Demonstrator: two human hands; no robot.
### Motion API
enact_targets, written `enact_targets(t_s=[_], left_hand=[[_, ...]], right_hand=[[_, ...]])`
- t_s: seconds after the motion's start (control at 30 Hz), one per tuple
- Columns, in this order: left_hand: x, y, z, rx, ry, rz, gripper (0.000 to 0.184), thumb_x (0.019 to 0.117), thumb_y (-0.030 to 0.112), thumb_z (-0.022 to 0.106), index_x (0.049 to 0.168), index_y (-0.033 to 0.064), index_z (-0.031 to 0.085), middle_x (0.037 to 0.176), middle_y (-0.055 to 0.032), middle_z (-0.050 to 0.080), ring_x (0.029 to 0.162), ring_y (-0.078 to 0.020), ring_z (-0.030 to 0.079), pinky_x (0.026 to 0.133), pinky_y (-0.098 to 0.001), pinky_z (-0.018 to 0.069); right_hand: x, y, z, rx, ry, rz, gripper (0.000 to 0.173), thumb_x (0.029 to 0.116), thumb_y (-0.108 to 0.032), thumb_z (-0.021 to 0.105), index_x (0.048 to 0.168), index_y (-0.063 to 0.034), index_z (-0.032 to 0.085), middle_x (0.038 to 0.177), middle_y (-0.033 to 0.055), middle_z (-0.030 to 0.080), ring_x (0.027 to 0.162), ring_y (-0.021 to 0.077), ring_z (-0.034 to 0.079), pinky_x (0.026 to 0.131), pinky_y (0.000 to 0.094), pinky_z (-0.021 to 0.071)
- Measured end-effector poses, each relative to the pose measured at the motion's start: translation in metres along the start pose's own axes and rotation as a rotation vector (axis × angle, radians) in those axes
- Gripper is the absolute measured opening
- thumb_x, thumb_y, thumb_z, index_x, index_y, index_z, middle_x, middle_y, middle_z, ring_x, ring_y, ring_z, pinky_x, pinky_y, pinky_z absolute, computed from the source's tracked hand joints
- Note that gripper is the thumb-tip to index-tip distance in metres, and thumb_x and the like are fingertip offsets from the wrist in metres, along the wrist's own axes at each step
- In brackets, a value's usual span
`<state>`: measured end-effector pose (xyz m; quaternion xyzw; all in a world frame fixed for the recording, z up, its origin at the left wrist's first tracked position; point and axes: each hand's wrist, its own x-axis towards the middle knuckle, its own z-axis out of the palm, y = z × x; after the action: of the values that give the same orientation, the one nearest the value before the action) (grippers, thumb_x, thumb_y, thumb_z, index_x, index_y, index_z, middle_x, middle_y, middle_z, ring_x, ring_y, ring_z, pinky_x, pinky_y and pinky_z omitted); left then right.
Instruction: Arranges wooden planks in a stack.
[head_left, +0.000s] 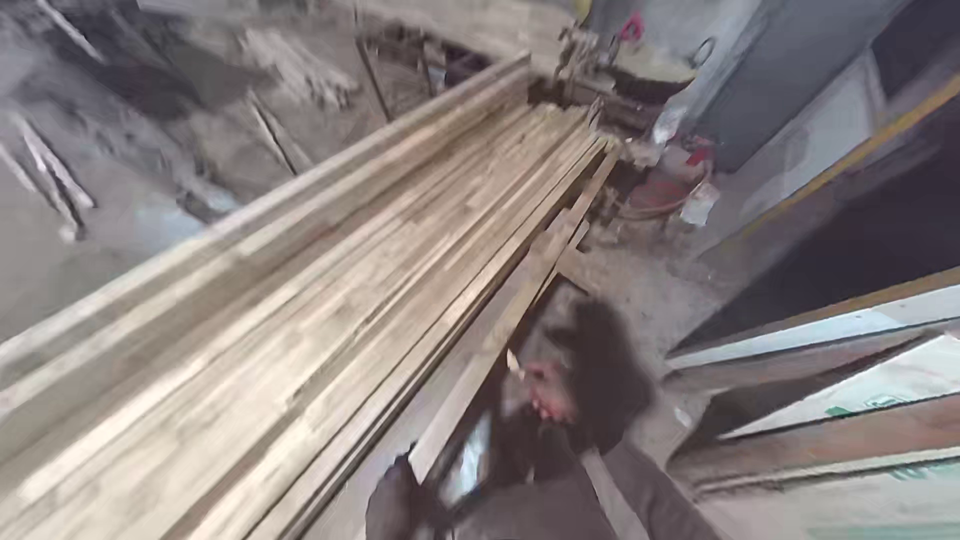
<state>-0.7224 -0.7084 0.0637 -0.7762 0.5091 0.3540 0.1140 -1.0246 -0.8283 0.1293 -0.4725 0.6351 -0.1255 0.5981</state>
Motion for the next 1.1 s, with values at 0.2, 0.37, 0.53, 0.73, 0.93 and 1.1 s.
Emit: enact_targets(t_s=[0.2,0.37,0.53,0.73,0.93,1.1], left_hand=[[0.051,0.043,0.003,0.001,-0.024,-0.016,0.053,0.0879,0.042,0.072,0.126,0.0061,0.062,0.116,-0.0215,0.069,0.110,-0.0413,0.067,0.087,-0.0639,0.0547],[0.061,0.067,-0.014,0.027,-0.085,0.009,0.054,0.0818,0.038,0.078,0.127,0.0106,0.065,0.118,-0.0214,0.069,0.111,-0.0435,0.067,0.084,-0.0671,0.0542],[0.049,0.070,0.009,0.009,0.137,0.014,0.041,0.0952,0.027,0.063,0.133,0.0109,0.062,0.119,-0.0197,0.070,0.107,-0.0415,0.069,0.084,-0.0629,0.0563],[0.039,0.073,0.032,0.046,0.330,0.014,0.035,0.1046,0.021,0.046,0.133,0.0095,0.062,0.121,-0.0180,0.069,0.111,-0.0382,0.068,0.089,-0.0586,0.0540],[0.044,0.063,0.039,0.102,0.500,0.149,0.038,0.1023,0.019,0.055,0.139,0.0103,0.058,0.118,-0.0196,0.070,0.109,-0.0413,0.068,0.084,-0.0606,0.0549],[0.029,0.018,0.014,0.173,0.186,0.287,0.069,0.0929,0.018,0.070,0.153,-0.0019,0.041,0.137,-0.0285,0.059,0.125,-0.0440,0.061,0.104,-0.0581,0.0499]], right_hand=[[0.069,-0.029,-0.042,-0.068,-0.036,-0.069,0.044,0.1103,-0.031,0.047,0.150,-0.0120,0.050,0.088,0.0104,0.065,0.057,0.0142,0.061,0.052,0.0294,0.0543],[0.079,0.009,0.028,-0.592,0.285,-0.329,0.052,0.1049,-0.021,0.052,0.155,-0.0103,0.045,0.135,0.0239,0.060,0.103,0.0343,0.070,0.091,0.0467,0.0580],[0.040,0.025,0.055,-0.771,0.305,-0.172,0.050,0.1025,-0.022,0.054,0.152,-0.0126,0.050,0.144,0.0270,0.052,0.111,0.0386,0.067,0.090,0.0484,0.0588],[0.080,0.006,0.017,-0.502,0.505,-0.161,0.034,0.1017,-0.023,0.058,0.128,-0.0024,0.063,0.112,0.0237,0.068,0.102,0.0391,0.068,0.085,0.0573,0.0560],[-0.035,-0.051,0.122,-0.799,-0.139,0.041,0.041,0.1015,-0.006,0.049,0.140,0.0097,0.048,0.134,0.0352,0.052,0.113,0.0472,0.062,0.093,0.0572,0.0534],[-0.004,0.001,0.024,-0.503,-0.164,-0.047,0.037,0.1040,-0.031,0.054,0.123,-0.0036,0.069,0.116,0.0213,0.070,0.112,0.0371,0.066,0.095,0.0576,0.0501]])
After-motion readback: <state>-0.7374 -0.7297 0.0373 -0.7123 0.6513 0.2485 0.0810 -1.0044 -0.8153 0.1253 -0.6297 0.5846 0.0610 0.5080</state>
